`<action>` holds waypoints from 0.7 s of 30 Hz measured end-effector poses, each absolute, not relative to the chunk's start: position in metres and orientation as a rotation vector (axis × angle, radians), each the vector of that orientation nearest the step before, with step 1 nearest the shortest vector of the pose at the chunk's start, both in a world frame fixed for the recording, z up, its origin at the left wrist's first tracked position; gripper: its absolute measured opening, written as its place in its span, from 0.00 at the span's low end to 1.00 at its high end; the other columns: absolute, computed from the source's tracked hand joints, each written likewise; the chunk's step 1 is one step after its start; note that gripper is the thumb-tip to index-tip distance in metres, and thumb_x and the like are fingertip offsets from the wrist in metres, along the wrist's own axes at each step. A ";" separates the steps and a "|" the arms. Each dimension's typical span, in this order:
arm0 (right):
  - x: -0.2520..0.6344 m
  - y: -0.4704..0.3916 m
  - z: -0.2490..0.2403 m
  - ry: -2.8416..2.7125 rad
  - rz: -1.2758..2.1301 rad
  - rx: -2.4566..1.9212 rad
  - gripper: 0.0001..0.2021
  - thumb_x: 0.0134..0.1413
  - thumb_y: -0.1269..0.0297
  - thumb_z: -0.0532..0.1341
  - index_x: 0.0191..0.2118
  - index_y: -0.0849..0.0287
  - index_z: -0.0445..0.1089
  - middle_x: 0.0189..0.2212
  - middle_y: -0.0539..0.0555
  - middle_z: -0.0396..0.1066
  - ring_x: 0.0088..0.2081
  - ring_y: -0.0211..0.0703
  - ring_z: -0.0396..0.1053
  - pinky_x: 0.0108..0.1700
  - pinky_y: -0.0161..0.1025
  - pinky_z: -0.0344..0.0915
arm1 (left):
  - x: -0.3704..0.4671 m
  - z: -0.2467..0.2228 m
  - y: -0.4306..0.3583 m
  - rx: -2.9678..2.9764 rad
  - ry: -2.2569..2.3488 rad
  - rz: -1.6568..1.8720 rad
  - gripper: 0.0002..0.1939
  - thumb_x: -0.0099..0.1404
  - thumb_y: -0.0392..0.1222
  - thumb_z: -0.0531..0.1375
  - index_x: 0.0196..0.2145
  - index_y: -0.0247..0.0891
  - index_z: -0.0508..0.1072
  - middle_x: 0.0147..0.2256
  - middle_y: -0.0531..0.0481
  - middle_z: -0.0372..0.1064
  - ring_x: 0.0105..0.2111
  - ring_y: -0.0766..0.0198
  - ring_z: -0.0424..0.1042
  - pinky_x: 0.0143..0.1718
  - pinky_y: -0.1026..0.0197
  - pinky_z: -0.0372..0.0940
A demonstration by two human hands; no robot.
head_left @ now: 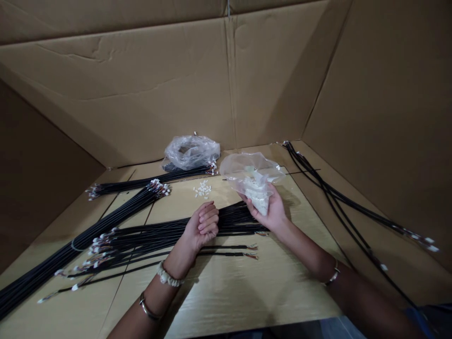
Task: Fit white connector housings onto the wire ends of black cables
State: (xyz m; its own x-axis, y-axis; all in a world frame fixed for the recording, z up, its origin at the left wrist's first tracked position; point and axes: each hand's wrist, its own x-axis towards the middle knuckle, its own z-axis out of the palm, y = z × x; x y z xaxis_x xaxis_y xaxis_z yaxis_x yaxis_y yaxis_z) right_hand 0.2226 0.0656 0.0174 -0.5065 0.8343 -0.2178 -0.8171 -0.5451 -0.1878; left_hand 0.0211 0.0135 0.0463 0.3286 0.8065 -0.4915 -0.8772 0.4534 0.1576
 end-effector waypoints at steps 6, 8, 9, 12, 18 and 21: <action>0.221 0.066 0.015 -0.100 2.149 -0.325 0.18 0.57 0.55 0.56 0.48 0.58 0.70 0.41 0.57 0.80 0.41 0.51 0.78 0.32 0.40 0.77 | 0.019 0.048 0.012 -0.166 0.490 1.182 0.26 0.75 0.34 0.43 0.17 0.42 0.48 0.10 0.62 0.44 0.06 0.78 0.45 0.06 0.74 0.39; 0.221 0.066 0.014 -0.109 2.150 -0.304 0.18 0.58 0.54 0.55 0.49 0.58 0.70 0.42 0.57 0.80 0.42 0.51 0.78 0.32 0.39 0.77 | 0.018 0.049 0.013 -0.195 0.464 1.229 0.26 0.75 0.34 0.42 0.17 0.42 0.50 0.11 0.61 0.47 0.07 0.77 0.47 0.07 0.74 0.42; 0.222 0.066 0.014 -0.113 2.150 -0.297 0.18 0.57 0.54 0.55 0.49 0.58 0.69 0.42 0.58 0.79 0.42 0.50 0.78 0.32 0.39 0.77 | 0.017 0.050 0.014 -0.215 0.456 1.253 0.26 0.76 0.35 0.41 0.18 0.42 0.51 0.11 0.61 0.48 0.07 0.77 0.49 0.08 0.74 0.44; 0.223 0.067 0.013 -0.134 2.161 -0.298 0.18 0.57 0.55 0.56 0.48 0.58 0.69 0.40 0.58 0.80 0.42 0.50 0.78 0.34 0.39 0.77 | 0.015 0.053 0.019 -0.300 0.459 1.319 0.27 0.77 0.38 0.38 0.19 0.39 0.57 0.13 0.57 0.56 0.11 0.76 0.57 0.11 0.76 0.53; 0.223 0.062 0.012 -0.116 2.223 -0.301 0.18 0.60 0.54 0.55 0.50 0.59 0.68 0.41 0.59 0.80 0.41 0.51 0.79 0.33 0.40 0.78 | 0.015 0.056 0.027 -0.394 0.516 1.469 0.25 0.76 0.38 0.41 0.29 0.33 0.72 0.23 0.49 0.74 0.24 0.67 0.76 0.28 0.66 0.72; 0.222 0.061 0.011 -0.109 2.246 -0.304 0.21 0.60 0.51 0.55 0.50 0.60 0.68 0.41 0.60 0.80 0.40 0.52 0.79 0.33 0.41 0.78 | 0.016 0.056 0.027 -0.359 0.500 1.542 0.26 0.76 0.37 0.39 0.32 0.35 0.75 0.29 0.48 0.78 0.34 0.62 0.80 0.37 0.59 0.74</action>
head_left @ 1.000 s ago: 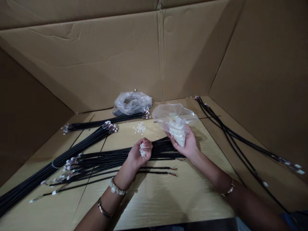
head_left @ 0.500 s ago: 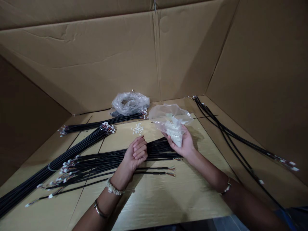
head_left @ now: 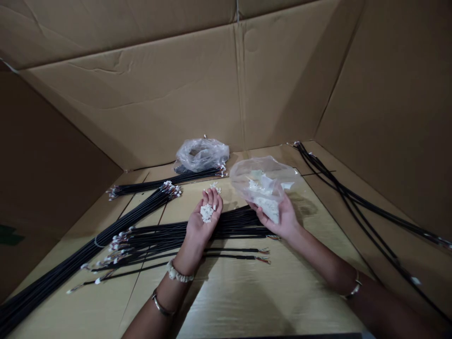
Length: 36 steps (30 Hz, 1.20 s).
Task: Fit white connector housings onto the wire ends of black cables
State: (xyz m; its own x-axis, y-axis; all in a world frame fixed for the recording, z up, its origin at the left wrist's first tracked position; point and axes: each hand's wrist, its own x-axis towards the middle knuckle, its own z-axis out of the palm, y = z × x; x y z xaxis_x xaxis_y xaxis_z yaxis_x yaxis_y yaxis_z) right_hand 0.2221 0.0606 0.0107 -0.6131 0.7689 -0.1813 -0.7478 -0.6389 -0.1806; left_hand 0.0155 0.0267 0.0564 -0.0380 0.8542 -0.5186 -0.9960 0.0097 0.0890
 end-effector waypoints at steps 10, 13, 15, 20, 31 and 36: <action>0.224 0.064 0.010 -0.186 2.240 -0.252 0.19 0.54 0.54 0.61 0.49 0.58 0.69 0.41 0.58 0.80 0.41 0.50 0.79 0.35 0.39 0.77 | 0.010 0.054 0.025 0.021 0.455 1.602 0.26 0.76 0.40 0.36 0.66 0.40 0.58 0.59 0.49 0.68 0.59 0.65 0.67 0.59 0.58 0.63; 0.223 0.064 0.010 -0.168 2.217 -0.259 0.20 0.55 0.52 0.59 0.50 0.58 0.69 0.41 0.58 0.80 0.41 0.50 0.78 0.35 0.40 0.77 | 0.011 0.055 0.025 0.052 0.460 1.583 0.26 0.76 0.40 0.36 0.67 0.40 0.55 0.61 0.47 0.65 0.60 0.63 0.66 0.59 0.58 0.63; 0.222 0.063 0.009 -0.166 2.200 -0.280 0.21 0.56 0.52 0.59 0.51 0.57 0.68 0.42 0.58 0.80 0.42 0.50 0.78 0.35 0.40 0.77 | 0.012 0.056 0.025 0.033 0.477 1.584 0.27 0.76 0.39 0.35 0.67 0.39 0.55 0.60 0.46 0.66 0.59 0.62 0.66 0.57 0.58 0.65; 0.221 0.062 0.005 -0.172 2.195 -0.318 0.22 0.54 0.52 0.60 0.52 0.59 0.67 0.42 0.59 0.79 0.42 0.50 0.77 0.35 0.40 0.77 | 0.012 0.057 0.027 -0.060 0.494 1.583 0.27 0.75 0.37 0.35 0.65 0.36 0.60 0.50 0.43 0.76 0.53 0.63 0.74 0.50 0.60 0.71; 0.218 0.057 0.012 -0.109 2.192 -0.363 0.21 0.56 0.52 0.57 0.50 0.59 0.67 0.40 0.60 0.80 0.39 0.51 0.78 0.33 0.41 0.77 | 0.003 0.053 0.014 -0.186 0.328 1.455 0.25 0.76 0.32 0.39 0.21 0.38 0.61 0.12 0.60 0.59 0.09 0.78 0.57 0.12 0.77 0.53; 0.219 0.058 0.008 -0.255 2.199 -0.300 0.20 0.53 0.52 0.60 0.49 0.57 0.68 0.42 0.58 0.79 0.41 0.48 0.78 0.36 0.38 0.77 | 0.005 0.055 0.014 -0.079 0.398 1.496 0.27 0.76 0.33 0.40 0.17 0.41 0.51 0.11 0.62 0.51 0.07 0.79 0.48 0.09 0.73 0.46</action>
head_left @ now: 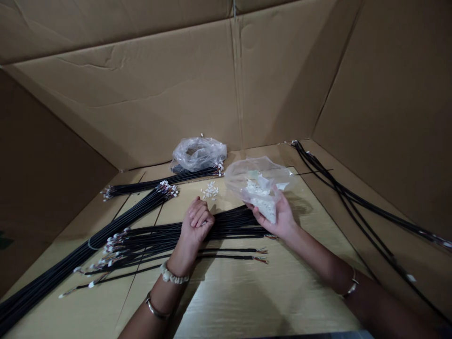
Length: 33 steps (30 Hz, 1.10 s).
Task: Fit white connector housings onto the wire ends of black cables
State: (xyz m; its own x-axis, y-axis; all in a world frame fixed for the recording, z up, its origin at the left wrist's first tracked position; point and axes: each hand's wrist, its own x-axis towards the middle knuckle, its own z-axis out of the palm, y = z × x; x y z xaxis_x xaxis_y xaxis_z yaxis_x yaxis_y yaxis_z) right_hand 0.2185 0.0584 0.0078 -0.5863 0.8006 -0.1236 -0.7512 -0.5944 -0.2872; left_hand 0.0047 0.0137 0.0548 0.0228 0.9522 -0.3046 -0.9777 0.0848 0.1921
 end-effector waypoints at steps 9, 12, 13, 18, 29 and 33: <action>0.225 0.062 0.016 -0.342 2.254 -0.284 0.19 0.58 0.57 0.55 0.52 0.58 0.66 0.46 0.60 0.78 0.45 0.49 0.77 0.36 0.41 0.77 | 0.005 0.052 0.017 -0.012 0.515 1.397 0.26 0.76 0.33 0.42 0.18 0.41 0.50 0.11 0.61 0.48 0.09 0.76 0.49 0.11 0.72 0.46; 0.227 0.065 0.025 -0.442 2.233 -0.332 0.19 0.58 0.59 0.53 0.52 0.59 0.66 0.45 0.60 0.78 0.45 0.53 0.77 0.34 0.45 0.77 | 0.009 0.054 0.019 -0.143 0.501 1.404 0.25 0.76 0.33 0.40 0.19 0.40 0.52 0.13 0.60 0.50 0.11 0.76 0.53 0.13 0.74 0.51; 0.226 0.065 0.027 -0.477 2.218 -0.348 0.19 0.58 0.59 0.53 0.53 0.60 0.66 0.45 0.60 0.78 0.45 0.54 0.77 0.33 0.46 0.77 | 0.011 0.056 0.020 -0.187 0.499 1.411 0.25 0.76 0.34 0.39 0.19 0.40 0.52 0.14 0.59 0.51 0.12 0.76 0.54 0.14 0.74 0.53; 0.219 0.062 0.032 -0.616 2.082 -0.450 0.21 0.54 0.61 0.57 0.54 0.61 0.64 0.42 0.62 0.79 0.40 0.58 0.79 0.29 0.46 0.76 | 0.015 0.060 0.023 -0.322 0.557 1.387 0.23 0.74 0.33 0.40 0.22 0.37 0.61 0.17 0.55 0.60 0.15 0.74 0.63 0.18 0.74 0.63; 0.226 0.062 0.040 -0.707 1.838 -0.648 0.32 0.49 0.71 0.66 0.61 0.52 0.62 0.45 0.53 0.78 0.41 0.46 0.78 0.39 0.39 0.75 | 0.023 0.052 0.023 -0.445 0.672 1.293 0.15 0.69 0.31 0.46 0.38 0.30 0.74 0.29 0.42 0.77 0.29 0.60 0.79 0.31 0.59 0.76; 0.230 0.063 0.046 -0.697 1.845 -0.637 0.30 0.50 0.73 0.65 0.60 0.54 0.64 0.44 0.53 0.79 0.40 0.46 0.78 0.40 0.40 0.76 | 0.025 0.048 0.023 -0.427 0.699 1.255 0.15 0.70 0.32 0.47 0.42 0.29 0.73 0.29 0.43 0.77 0.30 0.58 0.80 0.32 0.58 0.77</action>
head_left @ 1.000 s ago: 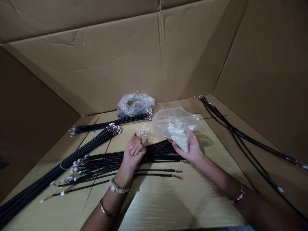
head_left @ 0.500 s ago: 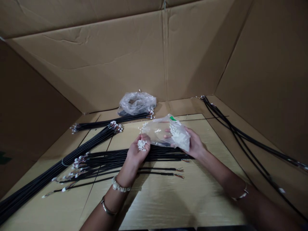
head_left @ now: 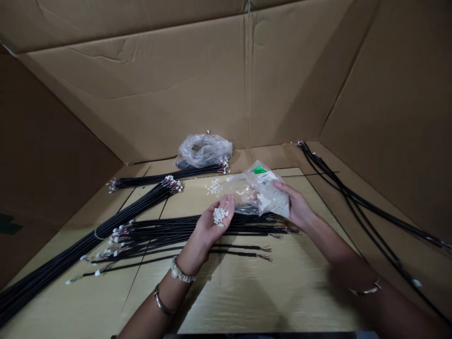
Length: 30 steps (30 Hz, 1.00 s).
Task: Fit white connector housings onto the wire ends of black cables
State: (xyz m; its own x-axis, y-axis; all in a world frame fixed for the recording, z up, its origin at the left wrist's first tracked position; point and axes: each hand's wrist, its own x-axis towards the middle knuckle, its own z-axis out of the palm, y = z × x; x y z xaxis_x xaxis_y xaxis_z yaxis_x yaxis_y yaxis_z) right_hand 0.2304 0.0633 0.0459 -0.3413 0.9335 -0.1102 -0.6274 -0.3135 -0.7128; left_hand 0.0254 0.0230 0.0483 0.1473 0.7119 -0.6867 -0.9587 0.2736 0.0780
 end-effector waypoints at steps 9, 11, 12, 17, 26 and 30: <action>0.238 0.066 0.052 -0.772 1.832 -0.715 0.26 0.49 0.73 0.66 0.56 0.54 0.69 0.43 0.52 0.79 0.40 0.45 0.77 0.38 0.38 0.75 | 0.031 0.051 0.018 -0.296 0.780 1.210 0.21 0.72 0.32 0.45 0.58 0.27 0.65 0.34 0.40 0.78 0.32 0.56 0.81 0.35 0.58 0.76; 0.239 0.066 0.053 -0.765 1.833 -0.724 0.24 0.48 0.73 0.66 0.54 0.54 0.70 0.43 0.52 0.79 0.39 0.45 0.77 0.38 0.38 0.75 | 0.033 0.054 0.016 -0.305 0.787 1.190 0.21 0.72 0.32 0.45 0.58 0.27 0.64 0.33 0.40 0.78 0.30 0.57 0.81 0.35 0.58 0.76; 0.239 0.066 0.053 -0.763 1.829 -0.730 0.24 0.47 0.73 0.67 0.53 0.54 0.70 0.43 0.52 0.79 0.39 0.45 0.77 0.37 0.38 0.75 | 0.034 0.056 0.015 -0.309 0.786 1.182 0.21 0.71 0.32 0.45 0.58 0.27 0.64 0.33 0.40 0.78 0.30 0.57 0.81 0.34 0.58 0.76; 0.243 0.066 0.058 -0.830 1.796 -0.786 0.26 0.43 0.68 0.69 0.52 0.52 0.70 0.43 0.51 0.78 0.41 0.46 0.76 0.38 0.37 0.74 | 0.036 0.056 0.013 -0.277 0.767 1.141 0.22 0.71 0.32 0.44 0.59 0.26 0.64 0.34 0.39 0.78 0.32 0.56 0.81 0.34 0.58 0.76; 0.244 0.064 0.059 -0.965 1.791 -0.840 0.29 0.42 0.63 0.70 0.54 0.48 0.69 0.49 0.51 0.76 0.48 0.50 0.74 0.44 0.41 0.73 | 0.038 0.060 0.012 -0.238 0.815 1.105 0.22 0.71 0.31 0.46 0.60 0.26 0.63 0.35 0.42 0.78 0.33 0.60 0.80 0.39 0.63 0.74; 0.246 0.065 0.058 -0.992 1.818 -0.855 0.30 0.42 0.62 0.70 0.56 0.47 0.68 0.49 0.52 0.76 0.48 0.51 0.74 0.46 0.43 0.73 | 0.039 0.063 0.009 -0.231 0.827 1.116 0.22 0.71 0.31 0.45 0.61 0.27 0.63 0.38 0.42 0.78 0.37 0.62 0.80 0.42 0.63 0.74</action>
